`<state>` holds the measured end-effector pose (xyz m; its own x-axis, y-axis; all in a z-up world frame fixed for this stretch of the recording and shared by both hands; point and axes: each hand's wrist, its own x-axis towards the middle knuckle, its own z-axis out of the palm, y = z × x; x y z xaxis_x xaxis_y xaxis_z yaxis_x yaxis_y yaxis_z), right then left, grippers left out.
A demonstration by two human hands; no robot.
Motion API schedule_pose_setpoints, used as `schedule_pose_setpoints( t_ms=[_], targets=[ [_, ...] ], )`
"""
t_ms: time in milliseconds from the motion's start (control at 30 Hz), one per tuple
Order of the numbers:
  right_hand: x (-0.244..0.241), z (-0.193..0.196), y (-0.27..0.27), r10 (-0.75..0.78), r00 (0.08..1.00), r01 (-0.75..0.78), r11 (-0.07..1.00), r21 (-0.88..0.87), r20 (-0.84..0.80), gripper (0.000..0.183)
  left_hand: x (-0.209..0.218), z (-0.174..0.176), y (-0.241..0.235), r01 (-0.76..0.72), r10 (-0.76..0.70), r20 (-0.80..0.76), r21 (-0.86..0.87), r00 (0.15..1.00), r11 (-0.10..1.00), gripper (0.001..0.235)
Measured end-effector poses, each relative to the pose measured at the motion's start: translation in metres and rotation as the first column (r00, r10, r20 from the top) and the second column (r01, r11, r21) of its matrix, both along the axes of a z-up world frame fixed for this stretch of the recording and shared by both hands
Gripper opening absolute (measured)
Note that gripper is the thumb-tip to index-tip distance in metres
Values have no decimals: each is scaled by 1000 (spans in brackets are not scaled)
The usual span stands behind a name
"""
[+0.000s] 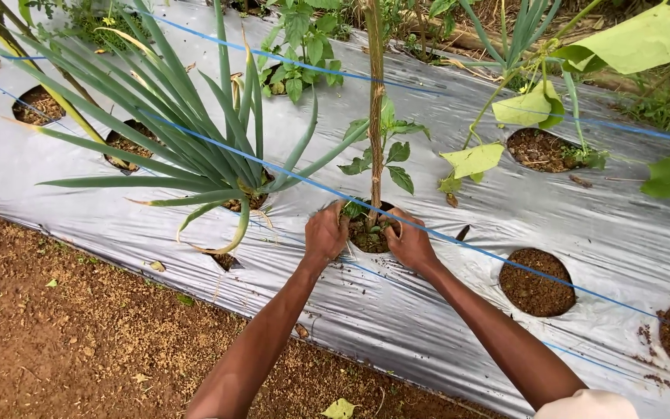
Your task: Adding soil to planting holes in a plastic-covered garden bed using hands and a small hand tool.
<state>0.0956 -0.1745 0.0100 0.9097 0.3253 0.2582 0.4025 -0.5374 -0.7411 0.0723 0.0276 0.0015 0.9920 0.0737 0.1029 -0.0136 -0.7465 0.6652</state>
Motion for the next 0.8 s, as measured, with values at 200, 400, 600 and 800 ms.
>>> schedule_pose_setpoints(
  t_ms=[200, 400, 600, 800],
  targets=[
    [-7, 3, 0, -19, 1000, 20, 999, 38, -25, 19, -1, -2, 5, -65, 66, -5, -259, 998, 964, 46],
    [-10, 5, -3, 8, 997, 1, 993, 118, -74, 25, -4, -8, 11, -105, 105, -29, -502, 994, 858, 53],
    [-4, -2, -4, -2, 997, 14, 989, 149, -78, 12, -6, 4, 7, -130, 96, -92, -535, 991, 834, 36],
    [-3, 2, -3, -16, 995, 33, 986, 165, -100, 11, -7, 33, 12, -115, 94, -65, -589, 993, 800, 27]
  ],
)
